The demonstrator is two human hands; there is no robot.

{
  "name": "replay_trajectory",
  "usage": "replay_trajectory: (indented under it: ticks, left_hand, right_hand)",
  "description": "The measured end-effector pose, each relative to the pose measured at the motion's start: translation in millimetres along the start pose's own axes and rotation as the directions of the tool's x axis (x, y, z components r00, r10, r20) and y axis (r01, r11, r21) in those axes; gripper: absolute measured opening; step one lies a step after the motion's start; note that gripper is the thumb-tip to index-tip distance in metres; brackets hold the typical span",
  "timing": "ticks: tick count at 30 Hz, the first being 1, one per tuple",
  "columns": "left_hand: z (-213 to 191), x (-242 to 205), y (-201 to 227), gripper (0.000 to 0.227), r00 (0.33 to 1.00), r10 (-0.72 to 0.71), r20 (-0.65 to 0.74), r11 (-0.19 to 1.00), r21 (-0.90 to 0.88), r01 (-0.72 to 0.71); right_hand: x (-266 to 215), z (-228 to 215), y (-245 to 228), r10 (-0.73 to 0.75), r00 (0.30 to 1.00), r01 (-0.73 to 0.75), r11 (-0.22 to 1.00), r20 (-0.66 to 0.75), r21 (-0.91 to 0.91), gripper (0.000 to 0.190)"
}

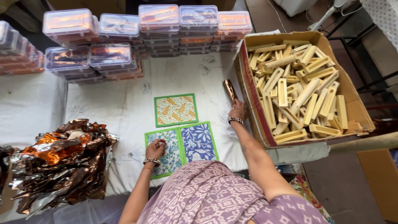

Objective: The person sits at a table and repeatedly picks up wooden blocks from a cardboard box. They wipe each block with a white cloth, then wrap it in a sheet of metallic foil. The wrapped items are placed on the table, and the person also handles plastic containers and a white cloth during the process.

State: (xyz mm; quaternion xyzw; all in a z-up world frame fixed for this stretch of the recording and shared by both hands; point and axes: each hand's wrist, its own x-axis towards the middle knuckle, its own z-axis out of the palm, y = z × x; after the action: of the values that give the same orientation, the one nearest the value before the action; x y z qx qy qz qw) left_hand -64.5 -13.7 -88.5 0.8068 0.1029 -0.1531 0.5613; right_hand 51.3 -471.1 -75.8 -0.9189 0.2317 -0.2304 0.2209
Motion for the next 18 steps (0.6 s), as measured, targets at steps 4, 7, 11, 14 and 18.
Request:
replay_trajectory:
  ticks: [4, 7, 11, 14, 18]
  left_hand:
    - [-2, -7, 17, 0.017, 0.999, -0.05, 0.001, 0.998, -0.026, 0.05]
    - [-1, -12, 20, 0.017, 0.998, -0.063, -0.032, 0.997, -0.055, 0.061]
    - [2, -5, 15, 0.018, 0.994, -0.089, -0.067, 0.99, -0.117, 0.081]
    - [2, -5, 10, 0.018, 0.993, -0.1, -0.07, 0.987, -0.13, 0.091]
    - [3, -7, 17, 0.018, 0.988, -0.112, -0.108, 0.988, -0.116, 0.099]
  right_hand:
    - [-11, -12, -2, 0.132, 0.985, -0.119, 0.985, 0.107, -0.121, 0.036]
    - [-14, -19, -6, 0.107, 0.989, -0.1, 0.992, 0.1, -0.074, 0.037]
    - [-14, -23, -2, 0.059, 0.991, -0.052, 0.997, 0.122, -0.063, 0.04]
    - [-20, -37, -7, -0.029, 0.99, 0.04, 0.996, 0.138, -0.08, 0.048]
    - [-33, -89, -45, -0.142, 0.954, 0.146, 0.989, 0.265, 0.005, 0.064]
